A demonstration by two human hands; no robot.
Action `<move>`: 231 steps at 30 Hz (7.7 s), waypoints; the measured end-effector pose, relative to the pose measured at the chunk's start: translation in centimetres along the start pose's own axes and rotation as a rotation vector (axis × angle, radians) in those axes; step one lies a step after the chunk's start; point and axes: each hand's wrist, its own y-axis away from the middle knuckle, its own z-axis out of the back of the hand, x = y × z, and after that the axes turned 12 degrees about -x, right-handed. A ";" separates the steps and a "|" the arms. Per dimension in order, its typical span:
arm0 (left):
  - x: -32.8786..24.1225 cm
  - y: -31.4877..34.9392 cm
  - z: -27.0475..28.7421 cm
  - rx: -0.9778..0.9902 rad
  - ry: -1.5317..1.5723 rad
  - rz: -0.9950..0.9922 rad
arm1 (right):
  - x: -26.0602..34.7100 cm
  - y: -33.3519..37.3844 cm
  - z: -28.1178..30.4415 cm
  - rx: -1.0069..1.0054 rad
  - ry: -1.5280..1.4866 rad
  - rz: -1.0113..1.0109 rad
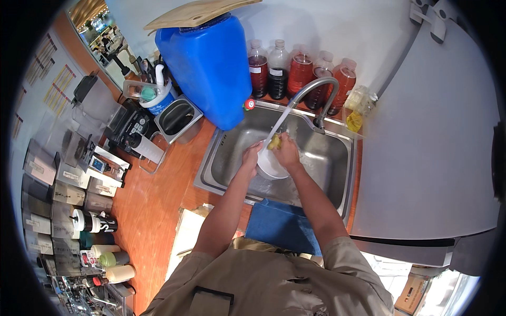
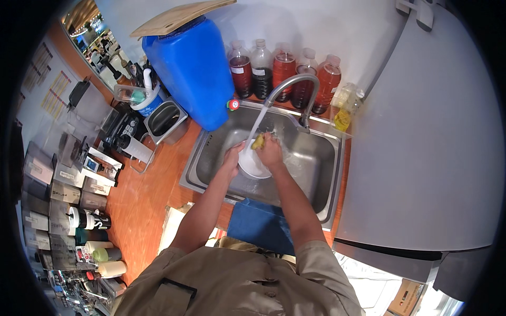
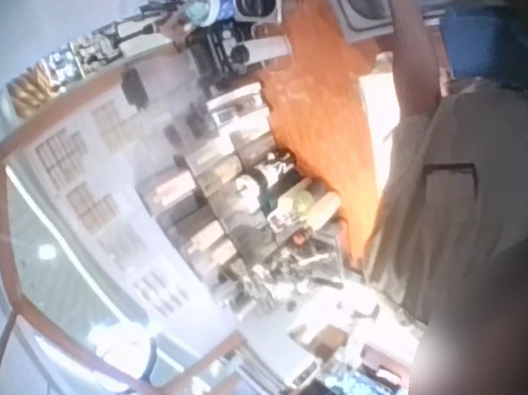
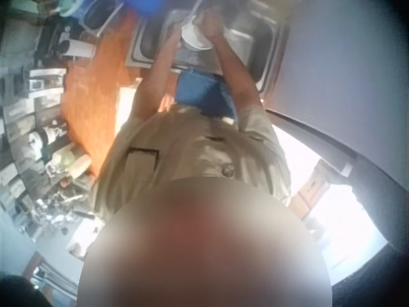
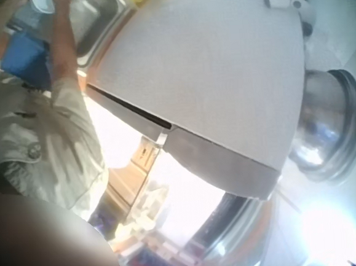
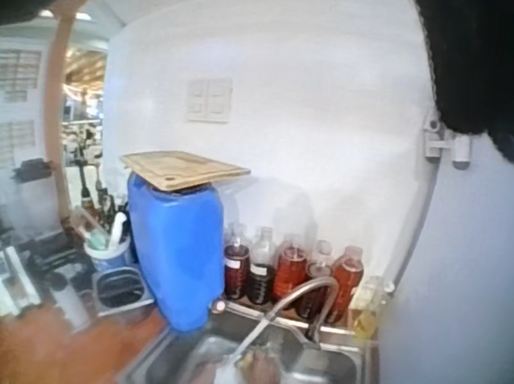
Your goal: The person organizes paper receipts and a notepad on a counter, then washes a white bowl in a sink using a sponge and running water. They place the clean bowl on top of a refrigerator and later adjust a potted plant and a promotional sign on the counter.
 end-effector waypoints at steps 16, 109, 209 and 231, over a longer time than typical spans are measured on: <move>-1.7 1.1 -0.1 0.023 -0.078 0.075 | -2.0 -0.3 0.5 0.201 0.029 0.162; -3.1 -3.6 1.1 0.158 -0.346 -0.109 | 2.6 2.1 -1.5 0.293 -0.601 -0.367; 1.6 -5.2 0.9 -0.087 0.057 0.041 | -6.5 -3.9 7.6 -0.473 -0.538 -0.773; 4.0 -3.7 3.2 0.518 -0.162 0.317 | -2.3 9.5 7.4 0.011 -1.032 -0.930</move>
